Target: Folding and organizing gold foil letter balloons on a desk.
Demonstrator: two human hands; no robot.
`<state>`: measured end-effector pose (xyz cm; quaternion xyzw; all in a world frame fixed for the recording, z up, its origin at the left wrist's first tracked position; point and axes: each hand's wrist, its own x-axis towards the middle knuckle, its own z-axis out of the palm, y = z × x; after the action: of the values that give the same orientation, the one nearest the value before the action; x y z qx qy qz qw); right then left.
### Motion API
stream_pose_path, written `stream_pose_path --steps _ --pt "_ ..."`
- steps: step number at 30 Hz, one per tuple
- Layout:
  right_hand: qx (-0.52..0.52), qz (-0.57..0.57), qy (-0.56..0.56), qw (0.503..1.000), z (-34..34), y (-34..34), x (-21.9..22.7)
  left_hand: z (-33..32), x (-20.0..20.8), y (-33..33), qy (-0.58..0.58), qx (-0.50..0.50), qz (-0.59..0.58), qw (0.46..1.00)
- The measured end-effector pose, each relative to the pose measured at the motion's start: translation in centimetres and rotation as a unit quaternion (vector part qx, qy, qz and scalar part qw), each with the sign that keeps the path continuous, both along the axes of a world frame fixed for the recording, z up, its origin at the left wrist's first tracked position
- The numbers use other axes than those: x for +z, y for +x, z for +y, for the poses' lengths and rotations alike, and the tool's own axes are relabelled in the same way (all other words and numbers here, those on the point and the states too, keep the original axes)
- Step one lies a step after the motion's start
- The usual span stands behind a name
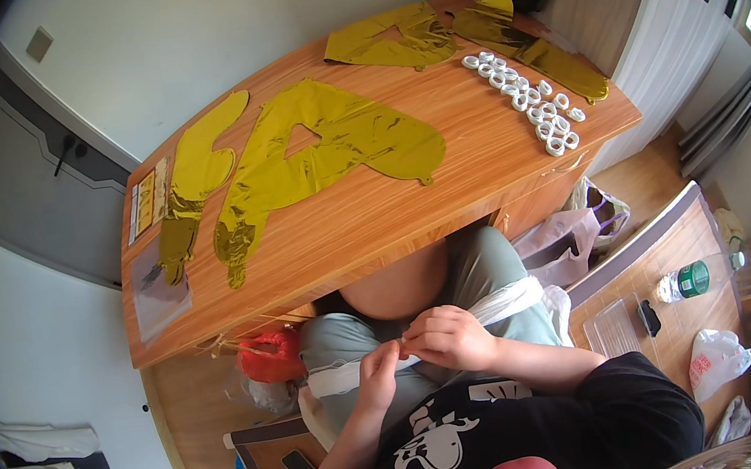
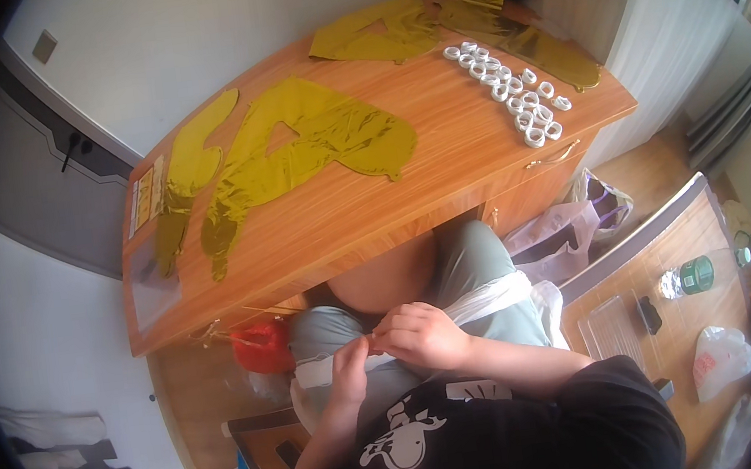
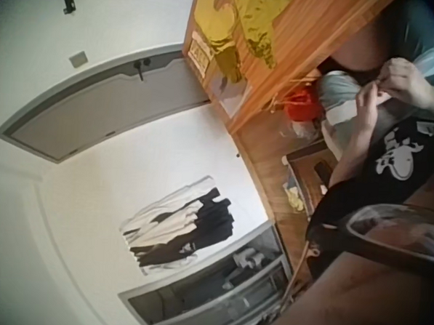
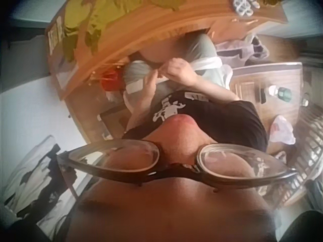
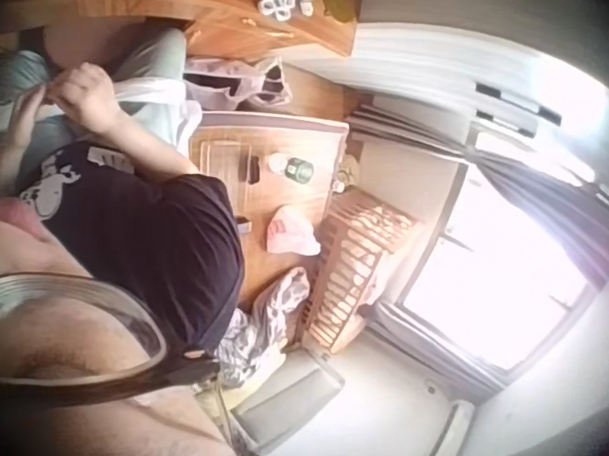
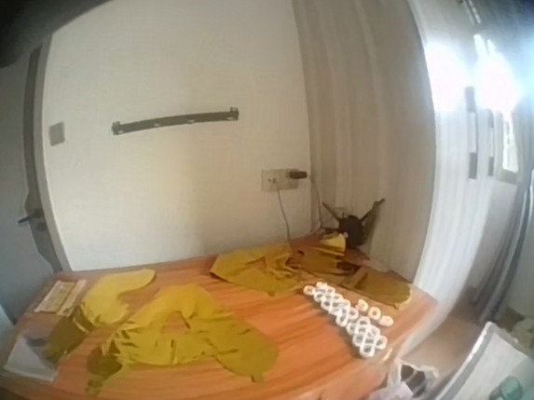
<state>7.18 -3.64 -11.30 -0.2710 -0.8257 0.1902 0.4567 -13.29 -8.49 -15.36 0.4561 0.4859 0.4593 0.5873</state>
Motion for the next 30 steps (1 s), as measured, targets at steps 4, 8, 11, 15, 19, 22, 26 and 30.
stream_pose_path --steps 4,8,11,15,19,22,26,30 --pt "0.011 -0.029 0.063 0.998 0.3 0.1 0.5 -0.3 0.2 0.7 -0.092 0.021 -0.206 0.974" --pt "0.028 -0.038 0.06 0.997 0.1 0.4 1.5 -0.2 0.2 0.4 -0.085 0.017 -0.188 0.978" --pt "0.075 -0.023 0.016 0.997 0.3 1.0 1.5 -0.5 -0.7 0.1 -0.086 0.006 -0.197 0.977" --pt "0.141 0.057 -0.181 0.972 0.0 1.5 0.3 -0.9 -0.8 0.1 -0.07 -0.091 -0.124 0.986" --pt "0.151 0.017 -0.305 0.94 -0.3 1.8 -1.5 -1.8 -1.5 0.7 -0.086 -0.164 -0.095 0.978" --pt "0.172 -0.014 -0.319 0.932 -0.2 2.4 -1.8 -2.0 -1.8 0.9 -0.106 -0.191 -0.093 0.971" --pt "0.193 -0.02 -0.329 0.924 -0.3 3.0 -2.5 -2.4 -2.4 1.4 -0.118 -0.208 -0.097 0.966" --pt "0.211 -0.03 -0.341 0.916 -0.4 3.5 -2.5 -2.4 -2.6 1.7 -0.12 -0.219 -0.1 0.963"
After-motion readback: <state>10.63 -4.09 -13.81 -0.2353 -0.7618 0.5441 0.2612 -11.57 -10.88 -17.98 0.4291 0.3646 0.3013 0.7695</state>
